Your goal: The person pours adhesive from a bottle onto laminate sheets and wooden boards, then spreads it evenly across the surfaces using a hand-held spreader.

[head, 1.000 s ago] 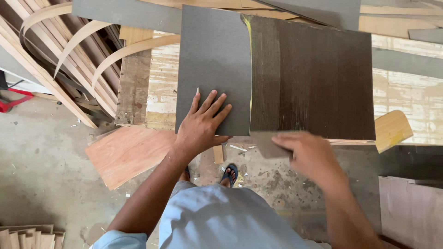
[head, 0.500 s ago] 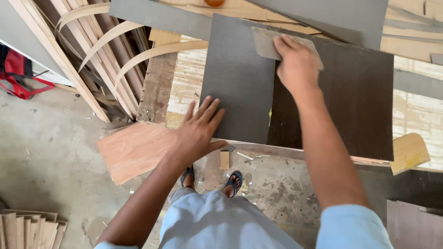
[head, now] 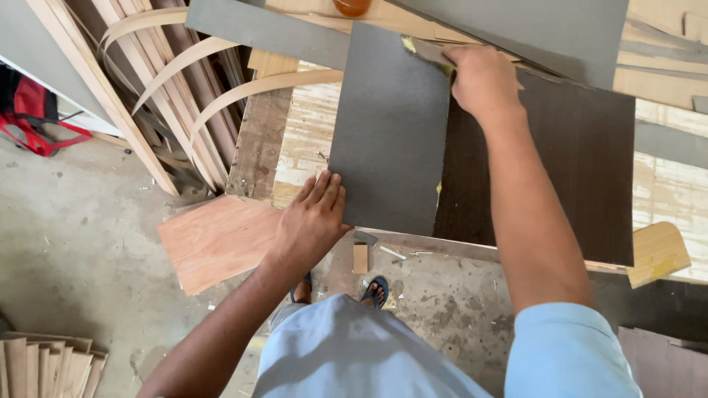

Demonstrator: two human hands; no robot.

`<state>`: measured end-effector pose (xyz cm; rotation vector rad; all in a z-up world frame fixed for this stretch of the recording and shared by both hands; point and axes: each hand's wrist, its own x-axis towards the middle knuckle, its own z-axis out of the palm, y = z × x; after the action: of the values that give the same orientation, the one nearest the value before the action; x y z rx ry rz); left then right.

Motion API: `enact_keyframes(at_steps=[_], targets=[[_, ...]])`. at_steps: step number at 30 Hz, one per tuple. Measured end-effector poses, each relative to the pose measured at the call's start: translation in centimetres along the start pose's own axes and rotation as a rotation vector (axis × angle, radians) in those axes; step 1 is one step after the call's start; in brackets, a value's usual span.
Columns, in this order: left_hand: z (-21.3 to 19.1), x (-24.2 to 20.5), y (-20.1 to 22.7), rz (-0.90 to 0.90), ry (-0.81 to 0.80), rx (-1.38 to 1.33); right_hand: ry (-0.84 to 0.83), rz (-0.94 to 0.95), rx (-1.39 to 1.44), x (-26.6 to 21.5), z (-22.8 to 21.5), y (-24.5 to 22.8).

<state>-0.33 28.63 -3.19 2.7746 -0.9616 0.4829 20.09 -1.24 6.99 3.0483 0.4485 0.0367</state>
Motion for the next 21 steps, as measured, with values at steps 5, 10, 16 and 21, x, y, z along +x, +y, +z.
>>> enact_keyframes(at_steps=[5,10,16,21], targets=[[0.2,0.4,-0.2,-0.003,-0.078,0.046,0.027,0.015,0.107,-0.8,0.2,0.3],[-1.5,0.9,0.1,-0.081,-0.044,-0.113,-0.316,0.16,0.161,-12.5,-7.3,-7.4],[-3.9,1.4,1.0,-0.139,-0.175,-0.096,-0.567,0.012,0.154,-23.4,-7.7,-11.4],[-4.8,4.8,-0.3,-0.377,-0.11,-0.123,-0.504,0.131,0.38,-25.1,-11.0,-12.5]])
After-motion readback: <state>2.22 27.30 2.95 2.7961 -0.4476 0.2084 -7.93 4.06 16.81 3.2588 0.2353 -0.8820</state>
